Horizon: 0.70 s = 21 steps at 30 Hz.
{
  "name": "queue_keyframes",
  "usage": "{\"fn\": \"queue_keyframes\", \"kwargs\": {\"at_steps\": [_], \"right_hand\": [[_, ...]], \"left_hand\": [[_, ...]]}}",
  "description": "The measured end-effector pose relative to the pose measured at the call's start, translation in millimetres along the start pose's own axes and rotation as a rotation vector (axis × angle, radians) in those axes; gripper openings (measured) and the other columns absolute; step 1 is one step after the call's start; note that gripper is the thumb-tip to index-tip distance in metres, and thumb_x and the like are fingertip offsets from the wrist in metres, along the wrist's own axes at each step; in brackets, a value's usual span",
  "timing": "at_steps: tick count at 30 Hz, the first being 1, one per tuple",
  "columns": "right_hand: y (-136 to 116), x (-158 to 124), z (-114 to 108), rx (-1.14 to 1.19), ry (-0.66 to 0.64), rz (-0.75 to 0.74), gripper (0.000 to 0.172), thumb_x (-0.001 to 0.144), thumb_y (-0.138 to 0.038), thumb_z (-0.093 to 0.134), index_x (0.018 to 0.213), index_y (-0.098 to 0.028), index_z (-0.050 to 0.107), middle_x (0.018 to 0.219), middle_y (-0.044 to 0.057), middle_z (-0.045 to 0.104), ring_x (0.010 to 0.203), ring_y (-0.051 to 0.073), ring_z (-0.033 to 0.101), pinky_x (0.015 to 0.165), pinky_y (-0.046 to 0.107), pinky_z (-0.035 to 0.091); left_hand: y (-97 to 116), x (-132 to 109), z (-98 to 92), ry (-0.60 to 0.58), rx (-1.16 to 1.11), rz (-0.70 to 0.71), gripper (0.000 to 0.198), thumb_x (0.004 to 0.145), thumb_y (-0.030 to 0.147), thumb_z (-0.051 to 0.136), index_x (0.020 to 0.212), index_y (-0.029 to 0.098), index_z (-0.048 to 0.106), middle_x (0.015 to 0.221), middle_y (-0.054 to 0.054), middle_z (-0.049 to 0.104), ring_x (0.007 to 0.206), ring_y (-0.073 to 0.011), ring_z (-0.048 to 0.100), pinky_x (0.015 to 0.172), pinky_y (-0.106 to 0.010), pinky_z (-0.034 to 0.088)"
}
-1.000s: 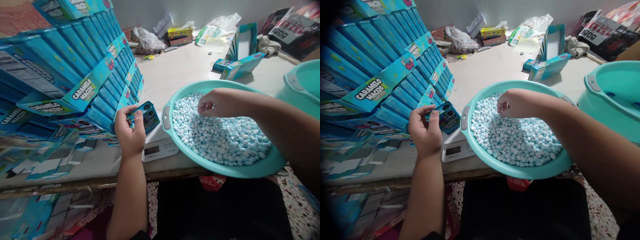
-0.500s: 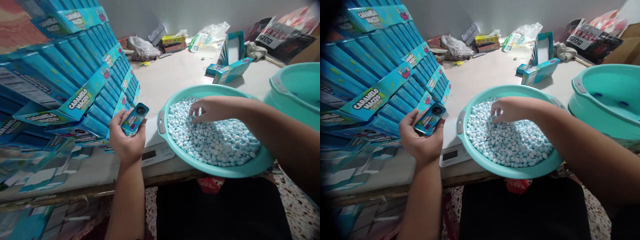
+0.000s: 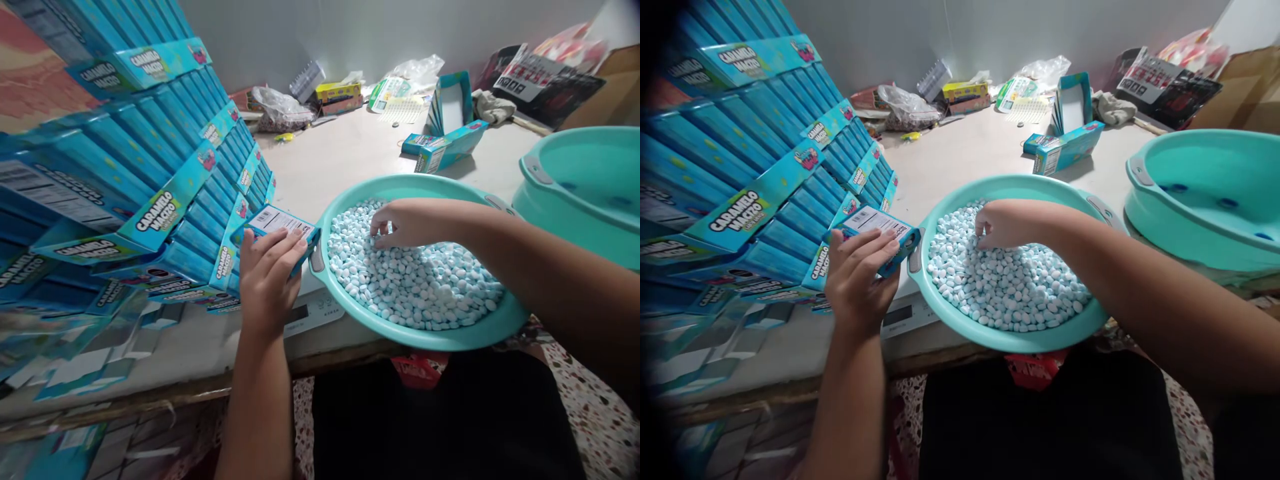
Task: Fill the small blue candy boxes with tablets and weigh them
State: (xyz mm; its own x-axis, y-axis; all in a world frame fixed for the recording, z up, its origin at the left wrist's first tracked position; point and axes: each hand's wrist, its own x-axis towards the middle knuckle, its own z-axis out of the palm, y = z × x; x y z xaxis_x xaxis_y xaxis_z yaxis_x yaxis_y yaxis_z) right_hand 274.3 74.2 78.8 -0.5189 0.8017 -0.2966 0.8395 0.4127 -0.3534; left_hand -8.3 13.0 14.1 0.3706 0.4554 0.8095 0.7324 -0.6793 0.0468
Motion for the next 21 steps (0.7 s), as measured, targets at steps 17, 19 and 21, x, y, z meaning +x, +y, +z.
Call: {"fn": "queue_keyframes", "kwargs": {"at_steps": [17, 19, 21], "right_hand": [[4.8, 2.4, 0.9, -0.001, -0.027, 0.019, 0.038, 0.085, -0.048, 0.064, 0.112, -0.023, 0.073, 0.109, 0.006, 0.072, 0.078, 0.019, 0.061, 0.064, 0.033, 0.041], [3.2, 0.5, 0.2, 0.003, -0.016, 0.011, 0.038, 0.085, -0.048, 0.063, 0.111, -0.022, 0.073, 0.109, 0.005, 0.072, 0.077, 0.018, 0.060, 0.063, 0.033, 0.041], [2.2, -0.9, -0.4, 0.003, -0.013, 0.003, 0.038, 0.086, -0.048, 0.062, 0.111, -0.022, 0.073, 0.108, 0.005, 0.072, 0.076, 0.017, 0.060, 0.063, 0.032, 0.041]], "left_hand": [[3.6, 0.8, 1.5, 0.095, -0.339, -0.888, 0.057, 0.075, 0.029, 0.081, 0.127, 0.021, 0.060, 0.123, -0.010, 0.067, 0.107, -0.0246, 0.068, 0.091, -0.038, 0.058], [4.9, 3.3, -0.3, 0.153, -0.366, -0.931, 0.049, 0.076, 0.030, 0.080, 0.121, 0.021, 0.062, 0.125, -0.010, 0.067, 0.111, -0.0251, 0.066, 0.089, -0.037, 0.057], [5.8, 4.8, -1.1, 0.232, -0.404, -0.948, 0.047, 0.076, 0.029, 0.080, 0.119, 0.022, 0.062, 0.126, -0.010, 0.066, 0.117, -0.0256, 0.064, 0.092, -0.036, 0.055]]}}
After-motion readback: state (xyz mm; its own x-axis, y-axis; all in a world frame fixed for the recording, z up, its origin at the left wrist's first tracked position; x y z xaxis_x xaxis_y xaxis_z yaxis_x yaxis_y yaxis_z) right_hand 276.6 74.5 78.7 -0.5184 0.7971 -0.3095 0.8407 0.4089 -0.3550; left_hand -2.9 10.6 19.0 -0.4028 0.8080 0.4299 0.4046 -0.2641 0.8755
